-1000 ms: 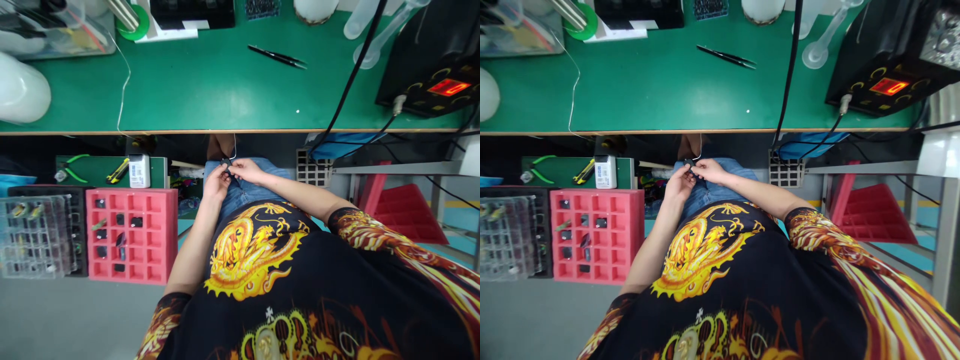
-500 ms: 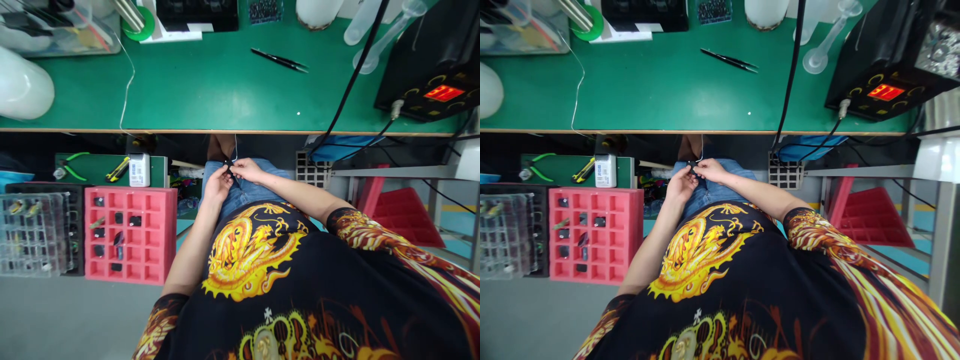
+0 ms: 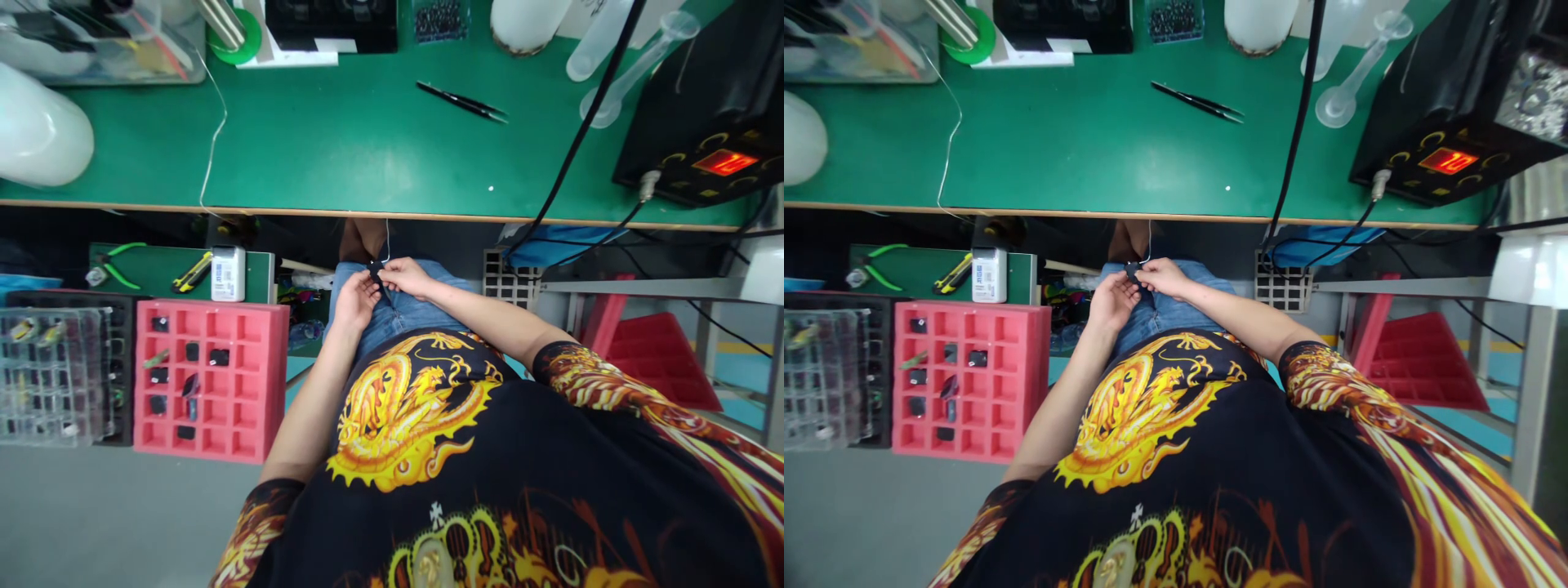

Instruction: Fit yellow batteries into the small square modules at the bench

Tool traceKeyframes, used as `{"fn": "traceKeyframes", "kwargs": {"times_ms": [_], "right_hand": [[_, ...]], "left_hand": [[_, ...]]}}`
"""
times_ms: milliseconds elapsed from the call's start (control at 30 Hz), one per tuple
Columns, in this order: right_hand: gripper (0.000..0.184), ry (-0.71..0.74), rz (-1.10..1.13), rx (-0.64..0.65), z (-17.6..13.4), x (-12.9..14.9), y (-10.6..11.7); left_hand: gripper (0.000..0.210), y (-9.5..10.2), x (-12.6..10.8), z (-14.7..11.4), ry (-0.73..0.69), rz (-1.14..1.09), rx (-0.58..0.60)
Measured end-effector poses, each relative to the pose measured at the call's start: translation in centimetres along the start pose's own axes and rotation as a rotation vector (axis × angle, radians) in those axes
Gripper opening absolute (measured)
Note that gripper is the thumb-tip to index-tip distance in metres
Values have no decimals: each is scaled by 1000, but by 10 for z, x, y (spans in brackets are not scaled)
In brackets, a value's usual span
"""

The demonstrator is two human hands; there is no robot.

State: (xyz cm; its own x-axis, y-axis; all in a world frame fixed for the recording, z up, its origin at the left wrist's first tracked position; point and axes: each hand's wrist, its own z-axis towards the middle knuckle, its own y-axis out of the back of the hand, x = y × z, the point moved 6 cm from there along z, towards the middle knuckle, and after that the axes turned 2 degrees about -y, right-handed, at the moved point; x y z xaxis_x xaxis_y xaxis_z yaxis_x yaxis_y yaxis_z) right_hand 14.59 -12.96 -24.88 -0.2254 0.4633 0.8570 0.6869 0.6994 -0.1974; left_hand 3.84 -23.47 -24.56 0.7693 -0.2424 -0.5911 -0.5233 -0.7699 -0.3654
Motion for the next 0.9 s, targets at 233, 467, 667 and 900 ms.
{"fn": "traceKeyframes", "kwargs": {"times_ms": [233,467,667,900], "right_hand": [[31,13,-19,10,1,-3,0],[29,53,-48,36,4,-5,-1],[28,54,-46,50,5,-8,-2],[31,55,-54,65,4,-7,-2]], "left_hand": [[29,1,2,5,-16,28,-38],[26,1,3,6,-22,19,-66],[22,1,5,8,9,-20,-45],[17,3,6,8,38,-51,-51]]}}
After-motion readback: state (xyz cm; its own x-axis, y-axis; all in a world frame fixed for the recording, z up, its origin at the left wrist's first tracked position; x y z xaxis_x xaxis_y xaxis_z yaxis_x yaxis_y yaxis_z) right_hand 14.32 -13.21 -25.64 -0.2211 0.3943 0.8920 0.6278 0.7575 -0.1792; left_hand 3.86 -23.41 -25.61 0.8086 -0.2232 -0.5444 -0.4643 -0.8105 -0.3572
